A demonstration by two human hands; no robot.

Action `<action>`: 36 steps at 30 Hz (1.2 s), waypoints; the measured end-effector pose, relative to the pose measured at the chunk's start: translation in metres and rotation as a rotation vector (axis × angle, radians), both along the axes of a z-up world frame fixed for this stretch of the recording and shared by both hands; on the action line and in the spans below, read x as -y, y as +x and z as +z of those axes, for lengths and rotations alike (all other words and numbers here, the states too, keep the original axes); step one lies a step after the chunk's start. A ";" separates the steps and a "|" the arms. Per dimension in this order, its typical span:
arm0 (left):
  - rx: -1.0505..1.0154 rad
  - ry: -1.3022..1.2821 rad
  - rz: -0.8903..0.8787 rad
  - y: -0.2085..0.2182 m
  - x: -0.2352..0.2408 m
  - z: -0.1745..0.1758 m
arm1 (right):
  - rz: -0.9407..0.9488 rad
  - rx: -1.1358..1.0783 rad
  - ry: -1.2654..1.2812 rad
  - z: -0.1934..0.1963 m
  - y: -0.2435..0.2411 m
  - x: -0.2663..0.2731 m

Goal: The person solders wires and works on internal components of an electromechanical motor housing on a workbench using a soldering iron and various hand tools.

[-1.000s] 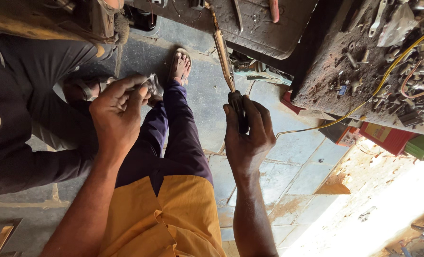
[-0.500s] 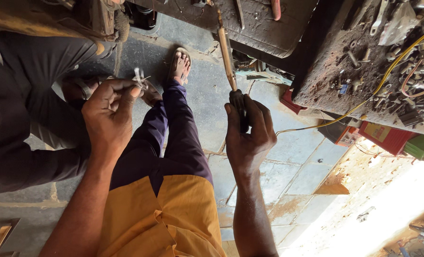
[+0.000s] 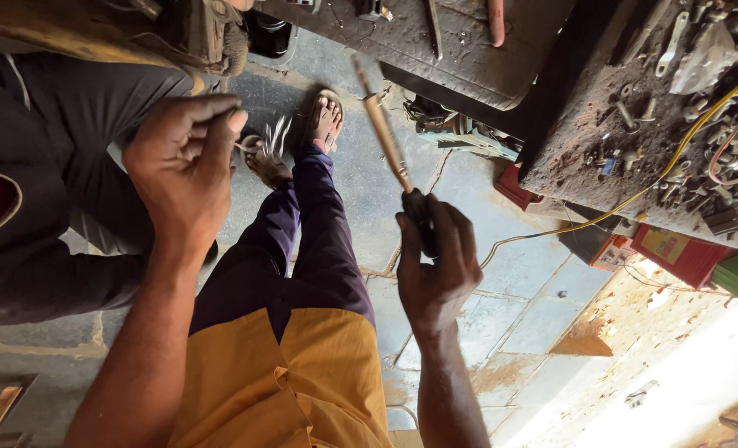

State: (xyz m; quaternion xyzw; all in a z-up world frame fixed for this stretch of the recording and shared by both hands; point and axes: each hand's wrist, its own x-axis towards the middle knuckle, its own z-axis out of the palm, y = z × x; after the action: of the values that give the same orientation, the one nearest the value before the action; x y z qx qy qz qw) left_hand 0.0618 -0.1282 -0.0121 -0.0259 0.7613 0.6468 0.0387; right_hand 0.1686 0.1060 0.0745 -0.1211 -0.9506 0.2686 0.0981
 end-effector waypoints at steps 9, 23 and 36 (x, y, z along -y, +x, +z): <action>0.090 0.007 0.146 -0.017 0.002 0.013 | -0.052 -0.018 0.048 -0.010 -0.013 0.016; -0.861 -0.657 -0.299 -0.061 -0.009 0.034 | -0.031 -0.096 0.141 -0.020 -0.030 0.014; -0.753 -0.754 -0.397 -0.066 -0.012 0.047 | -0.044 -0.098 0.132 -0.025 -0.016 0.013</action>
State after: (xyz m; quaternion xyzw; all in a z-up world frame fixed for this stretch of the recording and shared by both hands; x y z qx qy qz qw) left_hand -0.0039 -0.1158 0.0346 0.3381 0.8911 0.2751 -0.1267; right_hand 0.1523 0.0927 0.0492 -0.1222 -0.9574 0.2085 0.1580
